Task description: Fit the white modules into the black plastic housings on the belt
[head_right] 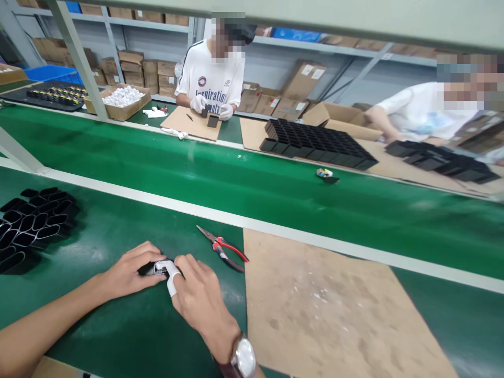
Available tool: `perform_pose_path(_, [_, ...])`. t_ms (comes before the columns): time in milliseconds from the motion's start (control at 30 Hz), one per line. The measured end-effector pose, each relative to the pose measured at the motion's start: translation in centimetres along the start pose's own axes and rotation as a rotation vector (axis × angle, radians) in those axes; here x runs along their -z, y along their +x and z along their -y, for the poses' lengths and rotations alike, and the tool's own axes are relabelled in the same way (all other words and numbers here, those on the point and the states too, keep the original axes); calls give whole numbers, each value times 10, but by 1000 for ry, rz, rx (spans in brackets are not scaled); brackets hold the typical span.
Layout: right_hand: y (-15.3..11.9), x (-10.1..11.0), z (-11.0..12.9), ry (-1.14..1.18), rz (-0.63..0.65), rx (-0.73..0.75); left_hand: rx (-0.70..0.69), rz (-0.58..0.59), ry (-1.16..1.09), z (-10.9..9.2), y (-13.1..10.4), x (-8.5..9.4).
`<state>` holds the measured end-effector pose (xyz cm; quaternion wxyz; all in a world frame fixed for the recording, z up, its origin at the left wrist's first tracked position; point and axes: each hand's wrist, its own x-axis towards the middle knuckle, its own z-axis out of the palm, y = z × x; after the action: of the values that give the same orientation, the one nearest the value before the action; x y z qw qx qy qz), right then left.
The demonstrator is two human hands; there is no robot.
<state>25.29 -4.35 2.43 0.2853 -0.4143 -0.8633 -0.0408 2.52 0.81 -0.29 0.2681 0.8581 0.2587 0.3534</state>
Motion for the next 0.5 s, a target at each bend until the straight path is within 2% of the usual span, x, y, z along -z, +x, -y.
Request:
perform_pose_path(233, [2,7,1,-58,24,27,31,33,-5,0,0,0])
perform_pose_path(400, [-5,0,-13,-46,-58,-96,104,69,19,-2,-1,3])
perform_pose_path(500, [-10,-10,-24,-146,-48,-184,101,27,13,-3,-2,6])
